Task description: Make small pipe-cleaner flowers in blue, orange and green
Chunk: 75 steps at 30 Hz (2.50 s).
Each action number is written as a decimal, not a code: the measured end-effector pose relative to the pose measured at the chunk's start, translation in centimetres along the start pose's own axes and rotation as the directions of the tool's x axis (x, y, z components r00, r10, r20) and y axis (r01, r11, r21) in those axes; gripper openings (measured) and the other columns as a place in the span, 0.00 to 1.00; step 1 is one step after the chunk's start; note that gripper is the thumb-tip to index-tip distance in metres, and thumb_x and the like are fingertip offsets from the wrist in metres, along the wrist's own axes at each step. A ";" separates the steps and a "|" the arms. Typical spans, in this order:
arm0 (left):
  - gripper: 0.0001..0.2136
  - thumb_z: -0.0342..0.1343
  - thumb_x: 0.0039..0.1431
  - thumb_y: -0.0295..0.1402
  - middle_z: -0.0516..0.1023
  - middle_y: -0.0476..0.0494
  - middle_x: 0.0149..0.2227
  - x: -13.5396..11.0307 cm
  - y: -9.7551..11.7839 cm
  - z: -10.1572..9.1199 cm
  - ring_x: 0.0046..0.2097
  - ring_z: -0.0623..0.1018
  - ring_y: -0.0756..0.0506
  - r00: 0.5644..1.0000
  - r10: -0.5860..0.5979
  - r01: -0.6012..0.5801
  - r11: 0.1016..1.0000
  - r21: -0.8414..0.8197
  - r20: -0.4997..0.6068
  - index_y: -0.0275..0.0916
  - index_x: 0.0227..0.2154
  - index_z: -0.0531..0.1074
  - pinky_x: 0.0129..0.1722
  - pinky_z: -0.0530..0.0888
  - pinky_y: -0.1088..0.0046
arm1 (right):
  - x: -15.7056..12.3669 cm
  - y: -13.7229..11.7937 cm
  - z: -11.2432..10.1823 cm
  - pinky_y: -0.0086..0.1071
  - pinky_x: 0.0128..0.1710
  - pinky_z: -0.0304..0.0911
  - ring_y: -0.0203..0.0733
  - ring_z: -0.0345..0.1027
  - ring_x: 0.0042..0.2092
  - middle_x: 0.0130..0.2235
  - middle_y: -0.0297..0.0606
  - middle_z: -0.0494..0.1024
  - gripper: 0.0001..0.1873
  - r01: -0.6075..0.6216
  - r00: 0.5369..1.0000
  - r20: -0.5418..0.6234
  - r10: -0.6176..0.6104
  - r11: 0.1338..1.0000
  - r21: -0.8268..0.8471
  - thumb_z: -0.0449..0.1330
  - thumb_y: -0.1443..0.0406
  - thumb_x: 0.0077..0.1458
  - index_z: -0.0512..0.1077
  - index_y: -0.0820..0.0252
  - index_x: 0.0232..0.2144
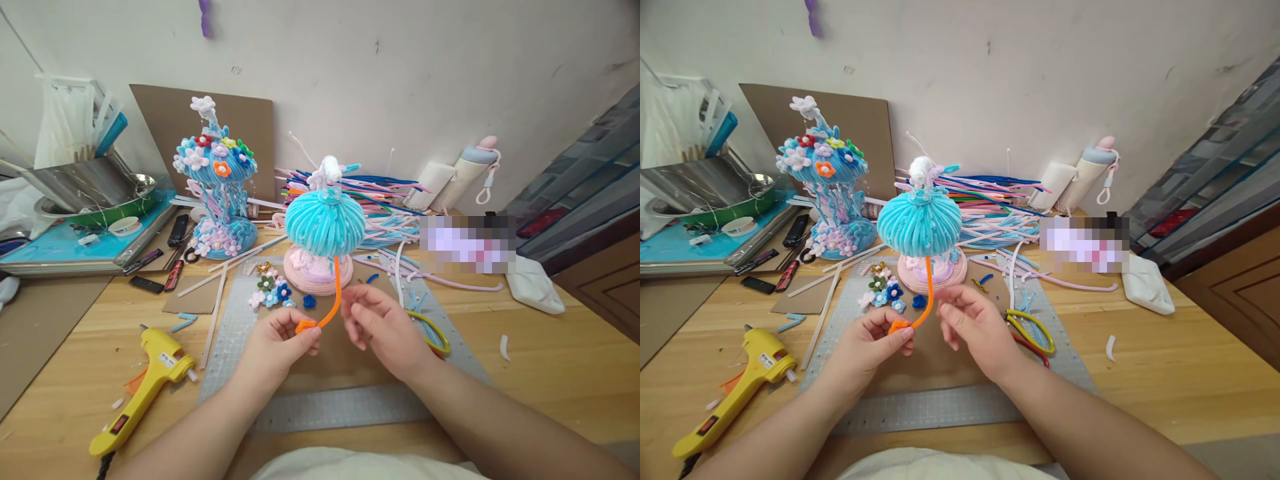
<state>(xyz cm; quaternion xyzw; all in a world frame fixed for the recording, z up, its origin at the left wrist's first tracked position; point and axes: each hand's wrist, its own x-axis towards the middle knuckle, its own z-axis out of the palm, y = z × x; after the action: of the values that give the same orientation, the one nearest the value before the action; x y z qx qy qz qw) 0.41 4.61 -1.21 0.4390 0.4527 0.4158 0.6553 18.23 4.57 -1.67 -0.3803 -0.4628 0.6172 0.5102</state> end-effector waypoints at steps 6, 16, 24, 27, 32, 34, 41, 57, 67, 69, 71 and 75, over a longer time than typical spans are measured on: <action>0.12 0.66 0.41 0.35 0.75 0.49 0.21 -0.1 -0.3 0.3 0.24 0.73 0.52 0.997 -0.036 0.038 0.999 -0.032 0.068 0.33 0.24 0.69 0.28 0.71 0.76 | -0.5 0.8 0.8 0.26 0.25 0.59 0.31 0.62 0.27 0.30 0.34 0.68 0.09 -0.048 0.979 0.201 0.030 0.995 0.085 0.59 0.61 0.54 0.71 0.61 0.30; 0.07 0.61 0.45 0.31 0.73 0.50 0.21 -0.5 -0.6 0.8 0.25 0.71 0.52 0.993 0.042 -0.050 0.996 0.075 0.111 0.35 0.23 0.67 0.27 0.67 0.76 | -0.8 0.4 0.8 0.27 0.23 0.43 0.28 0.51 0.21 0.19 0.30 0.65 0.08 -0.129 0.977 0.202 0.073 0.951 0.281 0.62 0.62 0.52 0.72 0.63 0.28; 0.06 0.59 0.46 0.30 0.71 0.50 0.22 -0.5 -0.6 0.4 0.25 0.69 0.51 0.988 0.124 -0.138 0.977 0.160 0.095 0.36 0.22 0.67 0.27 0.66 0.75 | -0.9 -0.1 0.9 0.29 0.24 0.42 0.30 0.52 0.22 0.19 0.30 0.64 0.07 -0.044 0.993 0.118 0.015 0.967 0.249 0.61 0.62 0.52 0.73 0.62 0.27; 0.06 0.60 0.47 0.30 0.71 0.50 0.23 -0.3 -0.7 0.2 0.25 0.69 0.52 0.987 0.123 -0.139 0.977 0.162 0.103 0.36 0.22 0.67 0.27 0.66 0.75 | -0.9 -0.1 0.8 0.29 0.24 0.42 0.30 0.51 0.22 0.19 0.30 0.64 0.07 -0.046 0.994 0.111 0.017 0.963 0.264 0.61 0.63 0.51 0.73 0.62 0.27; 0.06 0.60 0.47 0.29 0.72 0.50 0.22 -0.1 -0.4 -0.1 0.25 0.69 0.52 0.983 0.123 -0.145 0.976 0.164 0.135 0.36 0.21 0.68 0.27 0.65 0.76 | -1.0 0.1 0.8 0.29 0.24 0.42 0.30 0.50 0.22 0.19 0.30 0.64 0.06 -0.040 0.996 0.082 0.017 0.959 0.279 0.61 0.64 0.51 0.73 0.62 0.27; 0.06 0.59 0.47 0.29 0.72 0.50 0.22 -0.2 -0.3 -0.2 0.26 0.69 0.52 0.981 0.125 -0.148 0.976 0.162 0.147 0.36 0.21 0.68 0.27 0.65 0.76 | -1.0 0.1 0.9 0.29 0.24 0.42 0.30 0.50 0.22 0.19 0.30 0.64 0.06 -0.041 0.997 0.072 0.022 0.958 0.283 0.61 0.64 0.51 0.73 0.62 0.27; 0.07 0.61 0.47 0.31 0.72 0.50 0.22 0.0 -0.3 -0.4 0.25 0.70 0.52 0.983 0.087 -0.111 0.984 0.143 0.160 0.35 0.24 0.69 0.28 0.67 0.76 | 0.0 0.3 0.5 0.26 0.22 0.46 0.30 0.49 0.22 0.23 0.31 0.64 0.06 -0.119 0.991 0.093 0.096 0.954 0.274 0.58 0.63 0.53 0.68 0.60 0.29; 0.12 0.63 0.44 0.37 0.73 0.51 0.21 0.1 -0.4 -0.6 0.23 0.70 0.54 0.923 -0.245 0.199 0.964 0.177 0.297 0.33 0.25 0.69 0.24 0.68 0.78 | -1.7 -0.4 0.8 0.43 0.51 0.48 0.42 0.65 0.43 0.42 0.41 0.74 0.17 0.641 0.764 0.596 -0.247 0.186 -0.744 0.54 0.61 0.59 0.63 0.59 0.50; 0.13 0.61 0.48 0.39 0.70 0.50 0.21 0.2 0.6 -1.2 0.23 0.66 0.54 0.908 -0.261 0.202 0.958 0.204 0.327 0.31 0.26 0.73 0.23 0.66 0.79 | -1.4 -0.2 0.4 0.40 0.45 0.49 0.41 0.65 0.39 0.37 0.40 0.75 0.11 0.589 0.808 0.563 -0.172 0.231 -0.774 0.54 0.63 0.59 0.67 0.61 0.43; 0.14 0.61 0.48 0.40 0.69 0.50 0.21 0.2 0.6 -1.3 0.24 0.66 0.54 0.905 -0.271 0.215 0.956 0.199 0.327 0.32 0.25 0.73 0.22 0.66 0.79 | -1.4 -0.1 0.4 0.39 0.44 0.49 0.40 0.65 0.37 0.36 0.39 0.75 0.10 0.582 0.813 0.557 -0.168 0.222 -0.783 0.52 0.63 0.60 0.68 0.61 0.41; 0.14 0.60 0.47 0.42 0.69 0.50 0.21 0.2 0.5 -1.3 0.24 0.67 0.54 0.905 -0.284 0.228 0.953 0.200 0.318 0.32 0.24 0.72 0.22 0.66 0.79 | -1.3 0.0 0.3 0.38 0.42 0.49 0.39 0.65 0.36 0.34 0.38 0.75 0.10 0.575 0.818 0.554 -0.154 0.210 -0.791 0.50 0.64 0.61 0.69 0.61 0.40; 0.16 0.60 0.47 0.44 0.70 0.49 0.23 0.3 0.4 -1.1 0.24 0.67 0.53 0.908 -0.293 0.235 0.948 0.217 0.300 0.32 0.25 0.71 0.22 0.67 0.78 | -1.4 0.4 0.2 0.37 0.40 0.49 0.37 0.64 0.33 0.30 0.37 0.74 0.10 0.566 0.824 0.544 -0.159 0.173 -0.806 0.50 0.64 0.62 0.69 0.62 0.34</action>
<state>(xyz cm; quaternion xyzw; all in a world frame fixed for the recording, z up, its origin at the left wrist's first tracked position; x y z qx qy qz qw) -0.68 5.19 -1.16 0.4926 0.4277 0.2024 0.7304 18.24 3.16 -1.98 -0.3700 -0.8925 0.1262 0.2250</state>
